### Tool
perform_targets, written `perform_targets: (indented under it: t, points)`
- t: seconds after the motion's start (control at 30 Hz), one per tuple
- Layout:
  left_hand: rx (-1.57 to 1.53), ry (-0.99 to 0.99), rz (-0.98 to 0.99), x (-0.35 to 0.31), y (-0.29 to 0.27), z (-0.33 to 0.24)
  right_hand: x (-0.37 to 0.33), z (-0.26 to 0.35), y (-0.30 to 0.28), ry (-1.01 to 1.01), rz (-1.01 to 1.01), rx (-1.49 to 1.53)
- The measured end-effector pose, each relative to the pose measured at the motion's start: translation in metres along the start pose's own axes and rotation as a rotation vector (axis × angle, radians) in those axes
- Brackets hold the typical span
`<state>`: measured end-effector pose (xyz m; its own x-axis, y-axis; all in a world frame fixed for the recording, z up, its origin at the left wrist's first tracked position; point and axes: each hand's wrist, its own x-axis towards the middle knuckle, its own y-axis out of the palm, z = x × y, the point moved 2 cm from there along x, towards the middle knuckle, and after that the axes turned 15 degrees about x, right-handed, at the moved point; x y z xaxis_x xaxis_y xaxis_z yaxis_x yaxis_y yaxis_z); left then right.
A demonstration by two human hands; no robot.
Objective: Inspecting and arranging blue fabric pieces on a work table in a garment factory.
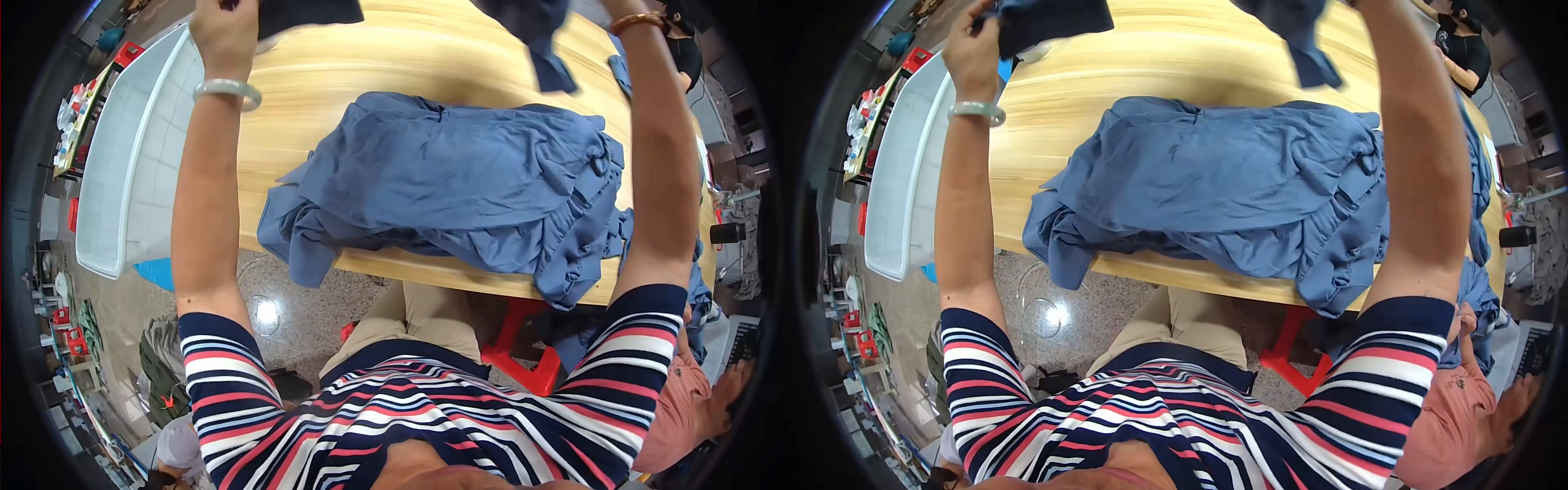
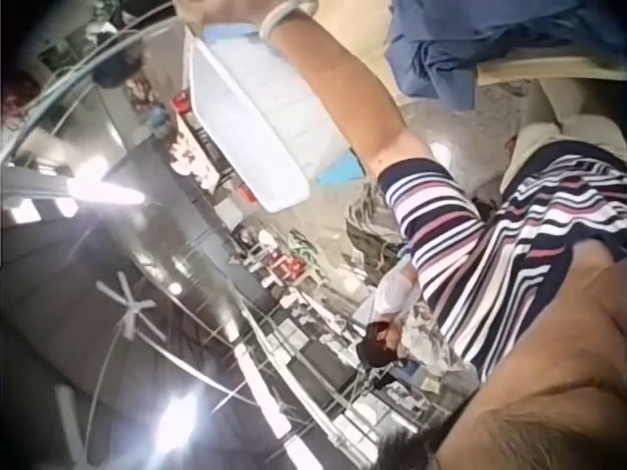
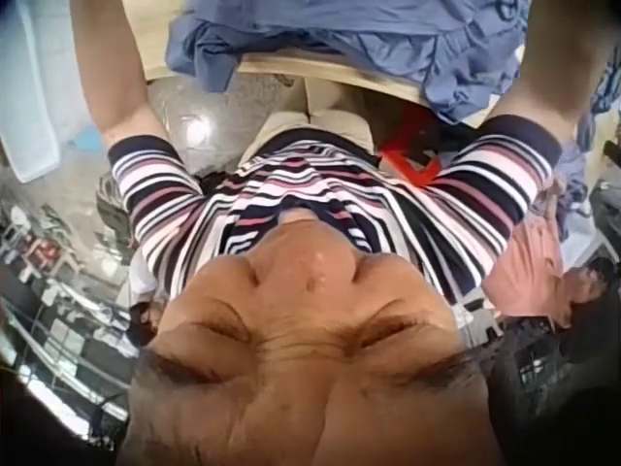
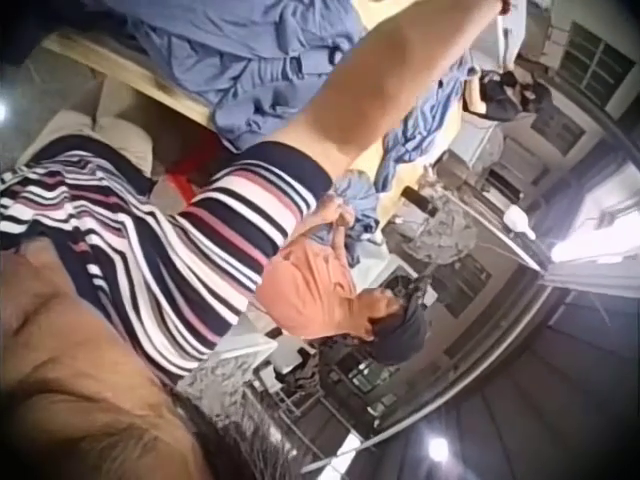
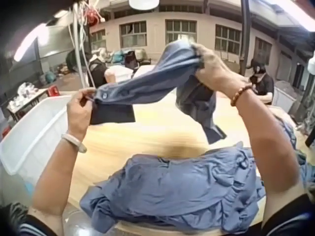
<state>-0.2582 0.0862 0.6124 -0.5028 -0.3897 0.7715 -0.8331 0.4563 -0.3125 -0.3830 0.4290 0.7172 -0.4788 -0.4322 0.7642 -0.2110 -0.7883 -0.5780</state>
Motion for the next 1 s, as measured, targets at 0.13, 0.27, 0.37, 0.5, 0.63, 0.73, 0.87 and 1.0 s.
perform_targets:
  t: [0.13, 0.27, 0.37, 0.5, 0.63, 0.73, 0.87, 1.0]
  points:
    - [0.073, -0.12, 0.369, -0.085, -0.018, 0.063, -0.107, 0.011, 0.065, -0.105, 0.324, 0.171]
    - [0.125, 0.101, 0.901, -0.188, -0.07, 0.011, -0.227, 0.065, 0.043, 0.164, 0.629, 0.32]
    - [0.253, 0.066, 0.988, -0.233, -0.08, 0.009, -0.286, 0.084, 0.036, 0.134, 0.643, 0.203]
    - [0.206, 0.071, 0.833, -0.229, -0.073, 0.012, -0.3, 0.062, 0.035, 0.267, 0.44, 0.254]
    - [0.052, 0.068, 0.725, -0.21, -0.074, -0.027, -0.284, 0.04, -0.01, 0.732, 0.059, 0.568]
    - [-0.134, -0.023, 0.71, -0.206, -0.084, -0.062, -0.268, 0.035, -0.044, 0.578, 0.076, 0.371]
    - [-0.191, -0.218, 0.722, -0.207, -0.075, -0.066, -0.261, 0.07, -0.015, 0.208, 0.1, -0.265]
    - [-0.196, -0.349, 0.695, -0.204, -0.07, -0.055, -0.262, 0.154, 0.041, 0.238, 0.054, 0.207]
